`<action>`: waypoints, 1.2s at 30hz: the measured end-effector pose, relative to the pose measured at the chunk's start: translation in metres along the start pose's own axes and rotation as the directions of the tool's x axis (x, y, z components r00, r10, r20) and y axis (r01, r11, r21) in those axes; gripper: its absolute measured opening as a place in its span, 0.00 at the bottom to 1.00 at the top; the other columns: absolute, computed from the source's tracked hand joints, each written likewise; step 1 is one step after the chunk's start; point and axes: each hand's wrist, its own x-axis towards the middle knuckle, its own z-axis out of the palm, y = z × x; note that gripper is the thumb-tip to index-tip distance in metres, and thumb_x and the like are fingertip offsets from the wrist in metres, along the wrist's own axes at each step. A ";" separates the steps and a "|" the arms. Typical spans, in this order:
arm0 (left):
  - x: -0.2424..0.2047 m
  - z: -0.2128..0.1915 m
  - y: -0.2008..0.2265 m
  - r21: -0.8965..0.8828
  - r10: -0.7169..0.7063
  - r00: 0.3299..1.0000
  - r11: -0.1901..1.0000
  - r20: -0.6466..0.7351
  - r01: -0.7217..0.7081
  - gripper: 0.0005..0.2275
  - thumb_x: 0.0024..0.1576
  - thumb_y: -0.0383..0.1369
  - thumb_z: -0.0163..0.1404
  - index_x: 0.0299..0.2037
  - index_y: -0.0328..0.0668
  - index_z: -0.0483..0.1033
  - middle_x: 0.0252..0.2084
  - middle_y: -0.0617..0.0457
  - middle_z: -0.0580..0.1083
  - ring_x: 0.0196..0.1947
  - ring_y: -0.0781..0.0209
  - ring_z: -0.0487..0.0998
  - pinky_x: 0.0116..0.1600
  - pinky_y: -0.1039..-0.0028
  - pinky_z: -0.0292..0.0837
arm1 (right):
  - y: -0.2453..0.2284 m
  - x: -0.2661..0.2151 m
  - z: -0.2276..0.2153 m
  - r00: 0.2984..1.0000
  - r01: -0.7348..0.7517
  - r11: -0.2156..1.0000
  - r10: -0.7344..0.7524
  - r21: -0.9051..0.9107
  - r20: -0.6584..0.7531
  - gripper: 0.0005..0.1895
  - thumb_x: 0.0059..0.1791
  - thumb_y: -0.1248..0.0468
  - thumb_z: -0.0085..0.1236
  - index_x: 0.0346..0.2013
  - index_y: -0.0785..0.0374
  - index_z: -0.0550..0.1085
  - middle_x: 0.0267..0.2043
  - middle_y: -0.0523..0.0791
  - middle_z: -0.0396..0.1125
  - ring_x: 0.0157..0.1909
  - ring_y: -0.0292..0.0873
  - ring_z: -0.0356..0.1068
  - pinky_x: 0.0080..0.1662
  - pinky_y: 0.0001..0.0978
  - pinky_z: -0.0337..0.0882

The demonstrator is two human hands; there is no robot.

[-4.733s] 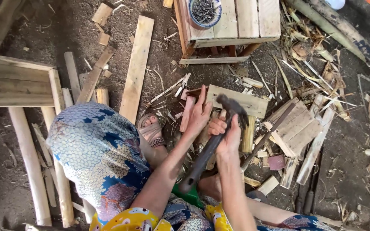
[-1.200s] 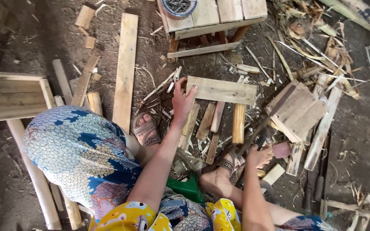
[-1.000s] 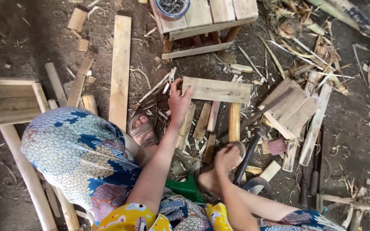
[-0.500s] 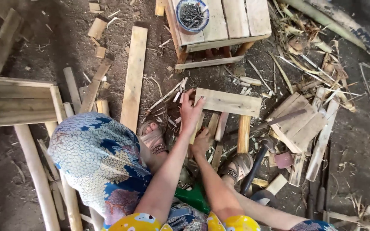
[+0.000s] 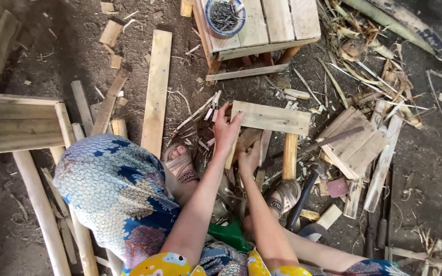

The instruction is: The person sits on the ground assembling a small square wooden frame from scrap wood pieces. They fit wooden slats and legs together, take nails from a bowl, and hammer the nails to fasten the joints of the frame.

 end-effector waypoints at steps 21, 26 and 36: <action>-0.026 0.008 0.030 0.044 0.119 0.970 0.990 0.210 -0.130 0.23 0.56 0.37 0.44 0.63 0.47 0.60 0.56 0.26 0.64 0.60 0.32 0.61 0.63 0.53 0.56 | 0.078 0.107 0.041 0.914 0.403 0.913 -0.399 -0.057 0.066 0.18 0.50 0.61 0.33 0.24 0.67 0.68 0.29 0.54 0.62 0.36 0.65 0.65 0.36 0.60 0.64; -0.021 0.008 0.021 0.038 0.156 0.966 0.985 0.206 -0.167 0.24 0.57 0.39 0.44 0.64 0.46 0.58 0.56 0.26 0.62 0.61 0.29 0.57 0.64 0.50 0.53 | 0.033 0.092 0.017 0.843 0.538 0.824 -0.527 -0.180 0.105 0.20 0.47 0.66 0.31 0.15 0.71 0.67 0.19 0.60 0.61 0.28 0.67 0.62 0.26 0.54 0.58; 0.002 0.023 -0.008 -0.102 0.088 0.985 0.992 0.147 -0.073 0.20 0.54 0.37 0.50 0.57 0.50 0.62 0.46 0.40 0.72 0.49 0.44 0.73 0.47 0.58 0.73 | 0.021 0.050 -0.054 0.886 0.440 0.881 -0.394 -0.174 0.242 0.27 0.45 0.57 0.53 0.55 0.62 0.61 0.46 0.59 0.63 0.46 0.68 0.65 0.42 0.61 0.66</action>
